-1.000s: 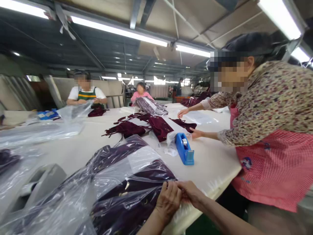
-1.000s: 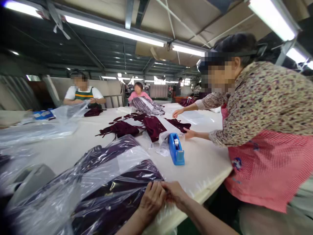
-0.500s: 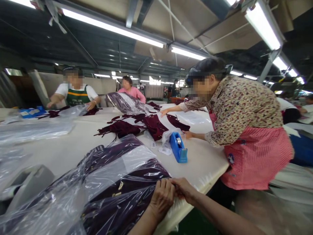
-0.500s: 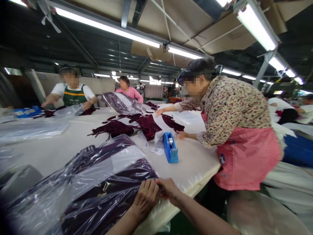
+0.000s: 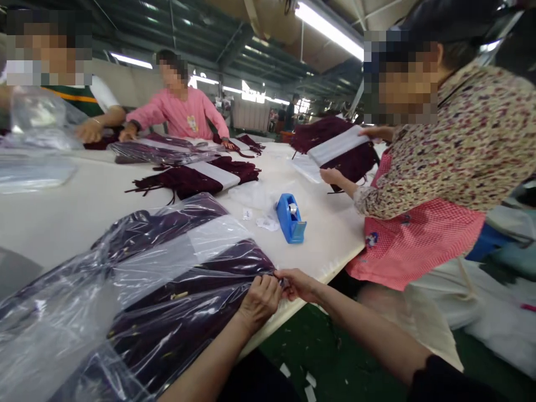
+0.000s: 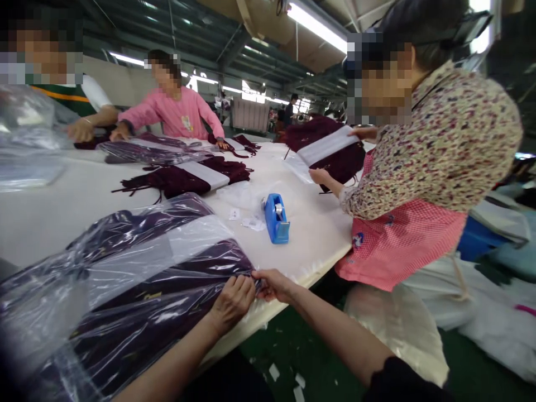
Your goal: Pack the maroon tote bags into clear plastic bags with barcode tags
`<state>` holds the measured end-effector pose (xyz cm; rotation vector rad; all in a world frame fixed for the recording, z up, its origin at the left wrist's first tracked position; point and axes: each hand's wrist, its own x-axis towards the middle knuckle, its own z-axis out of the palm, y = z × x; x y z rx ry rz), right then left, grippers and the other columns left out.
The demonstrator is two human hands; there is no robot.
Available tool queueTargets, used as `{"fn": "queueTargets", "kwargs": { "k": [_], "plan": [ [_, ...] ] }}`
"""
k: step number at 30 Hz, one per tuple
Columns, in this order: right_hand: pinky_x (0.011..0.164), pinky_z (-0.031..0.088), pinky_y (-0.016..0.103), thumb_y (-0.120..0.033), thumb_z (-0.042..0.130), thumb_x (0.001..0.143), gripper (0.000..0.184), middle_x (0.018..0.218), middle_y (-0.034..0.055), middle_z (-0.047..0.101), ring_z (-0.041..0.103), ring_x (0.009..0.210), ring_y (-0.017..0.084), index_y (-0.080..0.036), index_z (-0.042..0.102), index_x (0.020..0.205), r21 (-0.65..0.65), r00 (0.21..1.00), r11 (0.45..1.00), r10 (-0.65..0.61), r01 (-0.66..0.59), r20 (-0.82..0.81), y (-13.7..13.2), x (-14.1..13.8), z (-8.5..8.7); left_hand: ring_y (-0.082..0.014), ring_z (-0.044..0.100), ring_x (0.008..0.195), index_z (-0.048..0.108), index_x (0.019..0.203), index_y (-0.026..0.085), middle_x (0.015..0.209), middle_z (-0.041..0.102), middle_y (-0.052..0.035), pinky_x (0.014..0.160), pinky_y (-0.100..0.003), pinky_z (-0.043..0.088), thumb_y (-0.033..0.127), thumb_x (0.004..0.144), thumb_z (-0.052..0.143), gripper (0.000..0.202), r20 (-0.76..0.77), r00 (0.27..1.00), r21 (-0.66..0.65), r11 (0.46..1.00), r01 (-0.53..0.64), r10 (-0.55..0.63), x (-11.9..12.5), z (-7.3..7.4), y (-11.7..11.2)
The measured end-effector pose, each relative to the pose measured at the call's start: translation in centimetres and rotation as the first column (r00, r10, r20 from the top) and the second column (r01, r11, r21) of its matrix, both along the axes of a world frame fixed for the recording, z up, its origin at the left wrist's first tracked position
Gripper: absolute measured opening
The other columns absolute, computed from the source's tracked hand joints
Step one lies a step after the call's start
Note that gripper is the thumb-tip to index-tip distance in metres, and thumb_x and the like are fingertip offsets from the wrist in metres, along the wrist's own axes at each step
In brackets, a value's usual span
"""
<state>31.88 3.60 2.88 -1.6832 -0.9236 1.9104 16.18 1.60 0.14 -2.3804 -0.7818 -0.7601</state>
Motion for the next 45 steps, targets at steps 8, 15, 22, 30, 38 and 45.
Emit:
{"fn": "queueTargets", "kwargs": {
  "k": [8,15,22,30,38,45],
  "plan": [
    [0.053,0.039,0.022,-0.047,0.063,0.071,0.032,0.06,0.0034,0.061,0.055,0.055,0.013,-0.016,0.059,0.064,0.673,0.776,0.739,-0.42,-0.008,0.471,6.1,4.8,5.2,-0.0183,0.046,0.063,0.046,0.073,0.016,0.068,0.051,-0.0047,0.057,-0.033,0.03,0.008,0.084,0.042,0.014,-0.044,0.999,-0.023,1.0,0.021,-0.022,0.4,-0.5,0.3],
    [0.057,0.036,0.024,-0.028,0.063,0.072,0.024,0.053,0.0,0.055,0.054,0.063,0.013,-0.015,0.057,0.053,0.687,0.653,0.678,-0.649,0.262,0.391,13.8,7.9,4.6,-0.0185,0.045,0.061,0.043,0.07,0.018,0.067,0.048,-0.0037,0.056,-0.033,0.028,0.007,0.083,0.041,0.016,-0.009,1.0,-0.051,0.999,0.016,-0.017,0.5,-0.5,0.3],
    [0.055,0.045,0.021,-0.033,0.056,0.087,0.024,0.067,-0.0033,0.056,0.052,0.056,0.006,-0.011,0.057,0.076,0.539,0.707,0.726,-0.639,0.427,0.301,16.2,6.6,3.7,-0.0187,0.045,0.061,0.043,0.07,0.018,0.067,0.048,-0.0031,0.056,-0.033,0.027,0.006,0.081,0.042,0.016,0.033,0.999,-0.05,0.999,0.02,-0.018,0.4,-0.6,0.2],
    [0.053,0.04,0.023,-0.018,0.072,0.06,0.016,0.056,-0.0017,0.057,0.054,0.062,0.013,-0.016,0.057,0.059,0.645,0.662,0.526,-0.748,0.554,0.041,14.2,6.7,3.8,-0.0182,0.046,0.062,0.044,0.071,0.017,0.068,0.048,-0.0037,0.057,-0.034,0.028,0.007,0.084,0.04,0.017,0.012,1.0,-0.05,0.999,0.004,-0.003,0.4,-0.6,0.3],
    [0.063,0.045,0.024,-0.04,0.069,0.057,0.028,0.074,0.002,0.064,0.058,0.076,0.014,-0.018,0.06,0.072,0.63,0.674,0.459,-0.725,0.626,-0.142,5.7,7.0,-1.3,-0.0175,0.046,0.062,0.044,0.07,0.018,0.066,0.049,-0.0029,0.055,-0.033,0.031,0.006,0.084,0.041,0.018,0.021,1.0,-0.048,0.999,0.012,-0.011,0.4,-0.4,0.3],
    [0.052,0.044,0.022,-0.047,0.067,0.06,0.036,0.065,-0.0001,0.059,0.055,0.056,0.01,-0.018,0.056,0.077,0.572,0.694,0.494,-0.693,0.655,-0.196,6.7,5.9,-4.4,-0.0177,0.047,0.062,0.047,0.073,0.016,0.067,0.05,-0.0036,0.055,-0.032,0.033,0.006,0.084,0.042,0.016,0.014,1.0,-0.03,1.0,-0.002,0.003,0.4,-0.1,0.3]
  ]
}}
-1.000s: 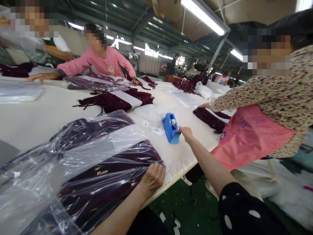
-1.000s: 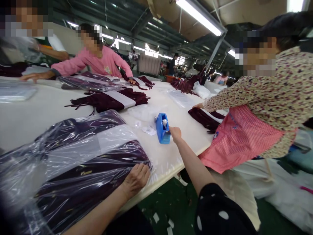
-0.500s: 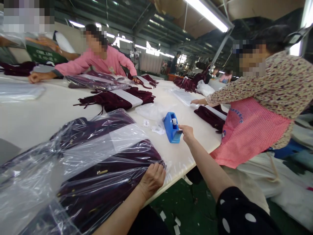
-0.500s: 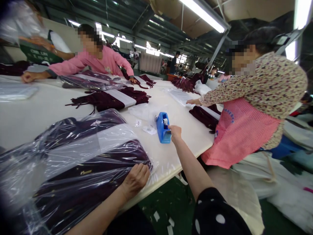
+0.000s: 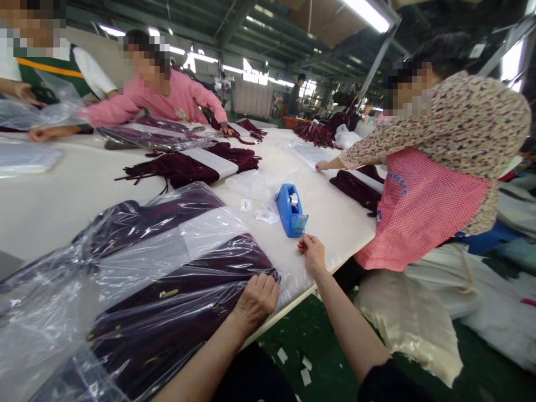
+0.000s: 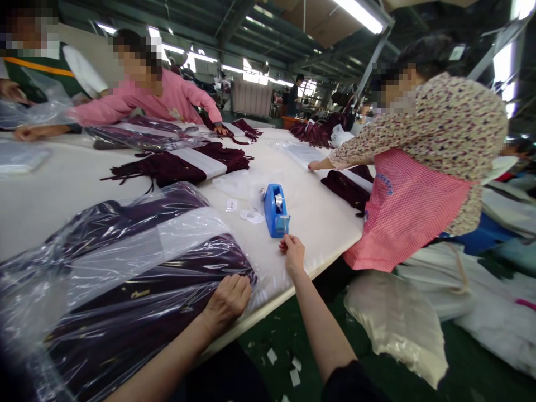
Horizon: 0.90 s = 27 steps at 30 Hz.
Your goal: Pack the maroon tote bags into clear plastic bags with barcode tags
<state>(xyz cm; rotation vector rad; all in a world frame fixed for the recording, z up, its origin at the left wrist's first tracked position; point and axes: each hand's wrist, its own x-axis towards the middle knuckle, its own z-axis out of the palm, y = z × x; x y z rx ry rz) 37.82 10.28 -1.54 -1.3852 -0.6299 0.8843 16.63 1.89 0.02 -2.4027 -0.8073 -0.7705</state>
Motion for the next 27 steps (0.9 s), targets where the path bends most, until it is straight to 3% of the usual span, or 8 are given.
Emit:
{"fn": "queueTargets", "kwargs": {
  "k": [6,13,21,27],
  "plan": [
    [0.042,0.037,0.017,-0.039,0.061,0.065,0.025,0.057,-0.0028,0.054,0.047,0.046,0.006,-0.017,0.053,0.072,-0.043,0.995,0.998,-0.042,0.046,0.092,1.9,0.4,-0.5,-0.0167,0.046,0.063,0.046,0.073,0.016,0.068,0.051,-0.0036,0.056,-0.032,0.033,0.006,0.085,0.04,0.017,-0.024,1.0,0.008,1.0,-0.003,0.003,0.0,-0.1,0.0],
    [0.042,0.041,0.019,-0.037,0.053,0.07,0.021,0.058,-0.0022,0.055,0.049,0.046,0.007,-0.017,0.051,0.073,-0.069,0.968,0.994,-0.069,0.088,0.242,1.9,0.4,-0.8,-0.0182,0.045,0.063,0.045,0.072,0.017,0.068,0.05,-0.0036,0.056,-0.032,0.03,0.005,0.084,0.041,0.017,-0.051,0.999,0.002,1.0,0.006,-0.006,-0.1,-0.1,0.0],
    [0.049,0.043,0.024,-0.042,0.05,0.074,0.024,0.061,-0.0012,0.056,0.051,0.05,0.011,-0.018,0.055,0.076,-0.056,0.851,0.998,0.024,0.006,0.524,-1.9,1.1,0.2,-0.0186,0.044,0.062,0.045,0.07,0.017,0.065,0.047,-0.0032,0.056,-0.033,0.026,0.007,0.084,0.043,0.018,-0.011,1.0,0.035,0.999,0.007,-0.007,0.0,-0.3,-0.2],
    [0.064,0.042,0.025,-0.048,0.057,0.074,0.029,0.065,-0.0012,0.057,0.052,0.061,0.012,-0.019,0.059,0.077,-0.028,0.714,0.997,0.072,-0.073,0.696,-6.5,1.0,3.1,-0.0188,0.045,0.062,0.048,0.071,0.015,0.066,0.049,-0.0039,0.056,-0.034,0.026,0.007,0.084,0.043,0.017,0.032,0.999,0.043,0.999,-0.013,0.011,0.1,-0.7,-0.5]
  ]
}}
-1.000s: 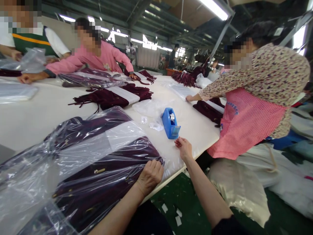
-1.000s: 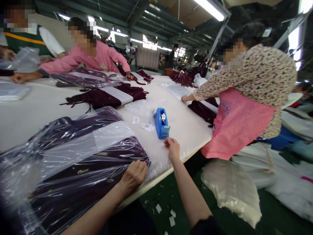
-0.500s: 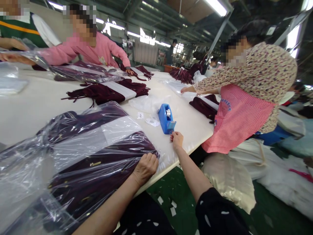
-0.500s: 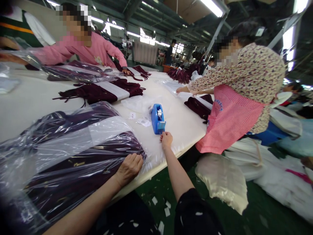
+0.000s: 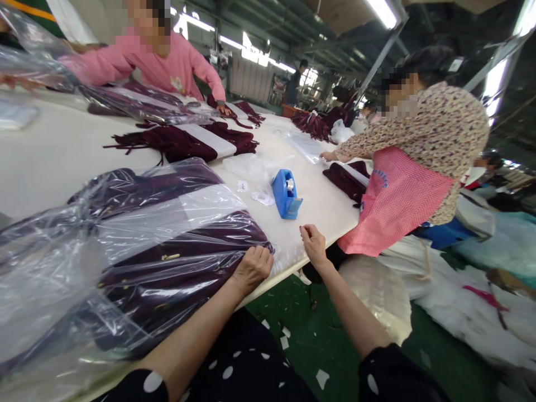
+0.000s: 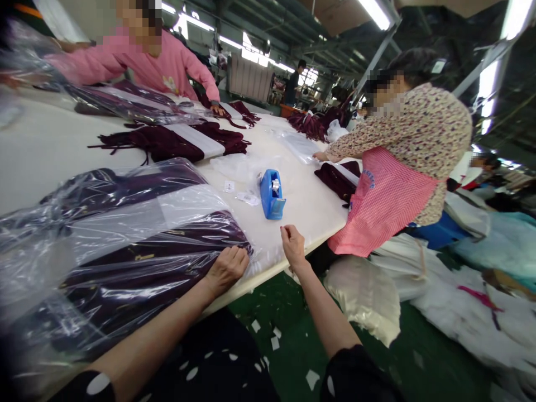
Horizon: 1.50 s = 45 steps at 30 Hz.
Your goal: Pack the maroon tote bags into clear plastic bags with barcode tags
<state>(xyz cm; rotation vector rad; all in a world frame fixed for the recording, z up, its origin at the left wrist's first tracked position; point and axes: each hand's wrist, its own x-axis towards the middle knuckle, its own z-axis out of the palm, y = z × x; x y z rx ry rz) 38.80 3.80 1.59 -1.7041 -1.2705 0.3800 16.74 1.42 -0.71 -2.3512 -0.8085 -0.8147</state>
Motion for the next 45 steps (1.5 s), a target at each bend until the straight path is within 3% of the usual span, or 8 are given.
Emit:
{"fn": "queueTargets", "kwargs": {
  "k": [3,8,14,22,27,32,35,45],
  "plan": [
    [0.058,0.041,0.023,-0.051,0.057,0.077,0.032,0.062,-0.0021,0.055,0.05,0.057,0.011,-0.018,0.059,0.078,0.025,0.997,0.997,0.079,-0.079,-0.025,-2.4,-2.1,2.2,-0.0192,0.046,0.062,0.049,0.072,0.015,0.067,0.051,-0.0048,0.056,-0.034,0.027,0.009,0.086,0.043,0.016,0.015,1.0,-0.005,1.0,-0.015,0.015,0.0,-0.2,-0.2],
    [0.046,0.038,0.02,-0.048,0.062,0.076,0.031,0.056,-0.0043,0.051,0.047,0.049,0.008,-0.018,0.056,0.072,0.066,0.899,0.978,0.209,-0.199,-0.384,-5.3,-6.7,4.1,-0.0191,0.047,0.063,0.05,0.077,0.014,0.069,0.053,-0.0053,0.056,-0.034,0.028,0.008,0.086,0.042,0.014,0.022,0.999,-0.007,0.999,-0.037,0.038,0.0,-0.2,-0.5],
    [0.04,0.032,0.018,-0.044,0.07,0.068,0.032,0.051,-0.006,0.049,0.043,0.043,0.005,-0.016,0.055,0.067,-0.044,0.73,0.971,0.145,-0.234,-0.668,-5.9,-8.9,1.4,-0.0182,0.047,0.062,0.051,0.081,0.013,0.068,0.052,-0.0041,0.056,-0.033,0.028,0.008,0.086,0.041,0.013,0.045,0.998,-0.003,0.999,-0.044,0.044,0.0,0.1,-0.7],
    [0.037,0.027,0.017,-0.045,0.074,0.061,0.036,0.048,-0.0062,0.048,0.039,0.039,0.004,-0.016,0.053,0.063,-0.16,0.69,0.963,0.036,-0.218,-0.722,-6.0,-8.5,-0.2,-0.0177,0.046,0.061,0.052,0.082,0.012,0.067,0.052,-0.0037,0.056,-0.033,0.028,0.009,0.087,0.041,0.012,0.071,0.997,-0.006,0.999,-0.04,0.04,0.0,0.1,-0.6],
    [0.036,0.022,0.017,-0.041,0.076,0.058,0.035,0.046,-0.0074,0.045,0.037,0.038,0.004,-0.016,0.051,0.063,-0.128,0.614,0.962,0.048,-0.239,-0.788,-4.6,-9.1,2.1,-0.018,0.046,0.062,0.052,0.083,0.011,0.069,0.053,-0.0048,0.056,-0.033,0.028,0.008,0.087,0.04,0.014,0.072,0.997,-0.016,0.999,-0.032,0.033,0.0,0.1,-0.7],
    [0.036,0.02,0.017,-0.039,0.076,0.056,0.034,0.045,-0.0075,0.045,0.036,0.037,0.004,-0.017,0.051,0.063,-0.083,0.614,0.943,0.142,-0.323,-0.777,-2.2,-10.5,5.9,-0.0176,0.046,0.062,0.052,0.083,0.012,0.068,0.051,-0.0039,0.056,-0.033,0.028,0.009,0.088,0.039,0.014,0.067,0.997,-0.037,0.999,-0.034,0.036,0.0,0.1,-0.7],
    [0.036,0.021,0.017,-0.039,0.075,0.058,0.033,0.046,-0.0078,0.045,0.036,0.038,0.004,-0.017,0.05,0.065,-0.051,0.607,0.93,0.196,-0.365,-0.77,-1.8,-10.9,6.9,-0.0179,0.046,0.062,0.052,0.082,0.013,0.068,0.051,-0.0041,0.056,-0.034,0.028,0.009,0.089,0.038,0.016,0.07,0.997,-0.041,0.999,-0.034,0.037,0.0,0.0,-0.7],
    [0.035,0.021,0.016,-0.042,0.075,0.057,0.037,0.045,-0.0076,0.046,0.036,0.037,0.003,-0.016,0.05,0.063,-0.235,0.623,0.923,0.008,-0.306,-0.782,-5.9,-9.2,1.0,-0.0176,0.046,0.062,0.049,0.077,0.015,0.067,0.051,-0.003,0.056,-0.033,0.028,0.01,0.088,0.041,0.015,0.086,0.996,-0.056,0.998,-0.031,0.036,0.0,0.4,-0.8]
  ]
}}
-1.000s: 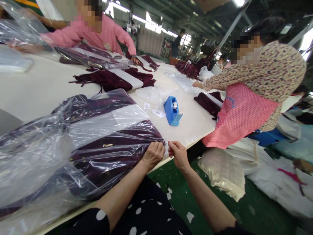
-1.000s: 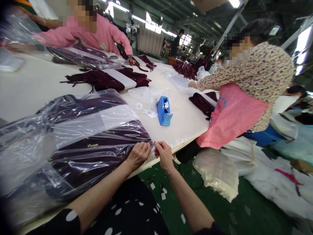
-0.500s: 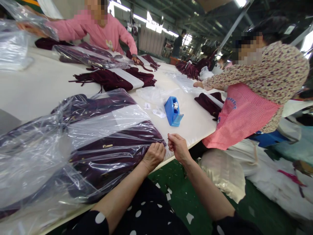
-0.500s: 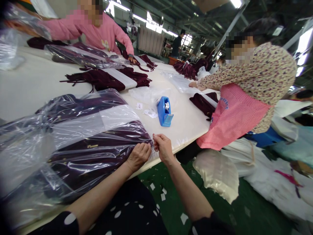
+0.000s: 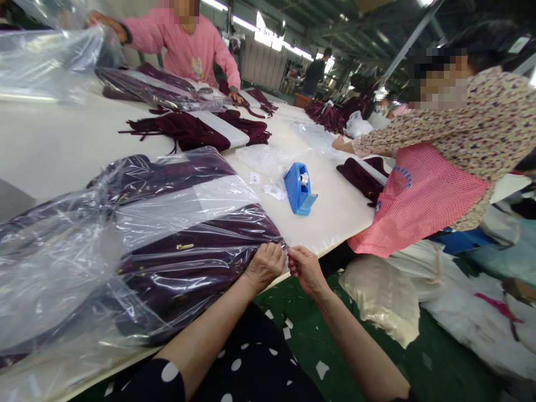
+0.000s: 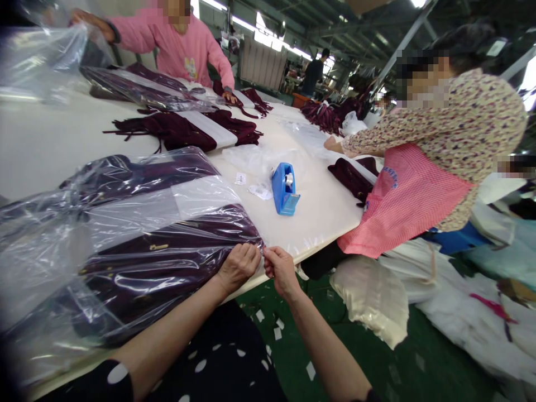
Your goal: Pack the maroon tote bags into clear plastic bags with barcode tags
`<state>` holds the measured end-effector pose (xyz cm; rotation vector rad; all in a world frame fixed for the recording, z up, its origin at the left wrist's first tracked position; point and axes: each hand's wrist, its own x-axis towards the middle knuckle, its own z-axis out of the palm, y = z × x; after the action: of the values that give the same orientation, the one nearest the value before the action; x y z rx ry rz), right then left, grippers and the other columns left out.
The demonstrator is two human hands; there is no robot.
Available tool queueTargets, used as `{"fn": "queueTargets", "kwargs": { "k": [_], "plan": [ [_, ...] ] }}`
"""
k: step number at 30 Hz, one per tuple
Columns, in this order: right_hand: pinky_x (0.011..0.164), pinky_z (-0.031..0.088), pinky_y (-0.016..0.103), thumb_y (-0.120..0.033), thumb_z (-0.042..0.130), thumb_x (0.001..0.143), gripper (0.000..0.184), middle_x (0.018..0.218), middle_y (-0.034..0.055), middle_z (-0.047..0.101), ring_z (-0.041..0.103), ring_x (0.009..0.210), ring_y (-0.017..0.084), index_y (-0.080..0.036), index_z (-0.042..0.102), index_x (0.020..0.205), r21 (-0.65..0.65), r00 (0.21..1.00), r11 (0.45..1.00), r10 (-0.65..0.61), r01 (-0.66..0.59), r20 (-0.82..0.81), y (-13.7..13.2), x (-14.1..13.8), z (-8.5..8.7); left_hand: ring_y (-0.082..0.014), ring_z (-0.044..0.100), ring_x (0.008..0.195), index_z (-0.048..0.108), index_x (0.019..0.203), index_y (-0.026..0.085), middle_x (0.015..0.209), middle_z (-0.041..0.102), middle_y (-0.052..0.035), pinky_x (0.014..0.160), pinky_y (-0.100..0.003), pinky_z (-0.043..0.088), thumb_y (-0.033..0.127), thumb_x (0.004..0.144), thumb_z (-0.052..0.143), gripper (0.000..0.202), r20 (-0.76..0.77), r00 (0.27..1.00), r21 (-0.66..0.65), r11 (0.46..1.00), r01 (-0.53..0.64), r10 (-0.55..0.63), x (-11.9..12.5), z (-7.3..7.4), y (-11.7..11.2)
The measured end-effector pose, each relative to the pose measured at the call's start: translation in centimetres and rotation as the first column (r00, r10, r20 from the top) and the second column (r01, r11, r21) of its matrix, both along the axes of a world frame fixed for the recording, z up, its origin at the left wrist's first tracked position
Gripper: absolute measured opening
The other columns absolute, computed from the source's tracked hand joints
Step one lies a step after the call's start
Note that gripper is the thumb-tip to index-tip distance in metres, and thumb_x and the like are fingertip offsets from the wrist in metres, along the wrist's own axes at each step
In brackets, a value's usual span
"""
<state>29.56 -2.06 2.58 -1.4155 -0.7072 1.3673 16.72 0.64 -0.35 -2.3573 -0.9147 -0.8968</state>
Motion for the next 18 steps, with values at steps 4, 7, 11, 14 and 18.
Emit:
{"fn": "queueTargets", "kwargs": {
  "k": [4,7,11,14,18],
  "plan": [
    [0.034,0.021,0.016,-0.046,0.073,0.059,0.038,0.044,-0.007,0.046,0.036,0.036,0.003,-0.016,0.049,0.061,-0.015,0.999,1.0,-0.022,0.023,0.044,-0.5,0.1,-1.1,-0.0175,0.046,0.062,0.05,0.078,0.014,0.067,0.051,-0.0027,0.056,-0.033,0.029,0.008,0.088,0.041,0.015,-0.008,1.0,0.003,1.0,-0.001,0.001,0.0,0.0,0.1],
    [0.034,0.02,0.016,-0.047,0.073,0.059,0.04,0.043,-0.0072,0.046,0.035,0.034,0.003,-0.016,0.048,0.06,-0.01,0.997,0.999,-0.034,0.035,0.065,-0.5,0.1,-1.5,-0.0177,0.047,0.062,0.05,0.078,0.014,0.066,0.051,-0.0026,0.056,-0.033,0.029,0.008,0.087,0.042,0.014,-0.009,1.0,0.01,1.0,0.001,-0.001,0.0,-0.1,0.1],
    [0.033,0.017,0.016,-0.051,0.073,0.059,0.044,0.041,-0.008,0.043,0.032,0.033,0.002,-0.017,0.043,0.057,-0.017,0.992,0.998,-0.061,0.064,0.109,-0.2,-0.1,-2.0,-0.0172,0.048,0.064,0.051,0.08,0.013,0.069,0.053,-0.0039,0.056,-0.033,0.03,0.007,0.088,0.041,0.014,-0.009,1.0,0.007,1.0,0.002,-0.002,0.1,-0.2,0.1],
    [0.033,0.015,0.016,-0.054,0.071,0.058,0.047,0.039,-0.0084,0.041,0.03,0.032,0.003,-0.018,0.041,0.055,-0.031,0.987,0.996,-0.077,0.082,0.141,0.0,-0.3,-2.3,-0.0171,0.048,0.063,0.052,0.081,0.013,0.069,0.053,-0.004,0.056,-0.033,0.03,0.007,0.088,0.041,0.014,-0.007,1.0,0.006,1.0,0.001,-0.001,0.1,-0.2,0.1],
    [0.033,0.015,0.019,-0.056,0.069,0.059,0.048,0.037,-0.0078,0.04,0.029,0.032,0.004,-0.019,0.041,0.053,-0.026,0.98,0.997,-0.068,0.074,0.186,0.2,-0.5,-2.3,-0.0174,0.048,0.063,0.053,0.082,0.012,0.068,0.053,-0.0049,0.056,-0.033,0.031,0.009,0.088,0.041,0.013,0.005,1.0,0.005,1.0,-0.006,0.006,0.1,-0.2,0.2]
  ]
}}
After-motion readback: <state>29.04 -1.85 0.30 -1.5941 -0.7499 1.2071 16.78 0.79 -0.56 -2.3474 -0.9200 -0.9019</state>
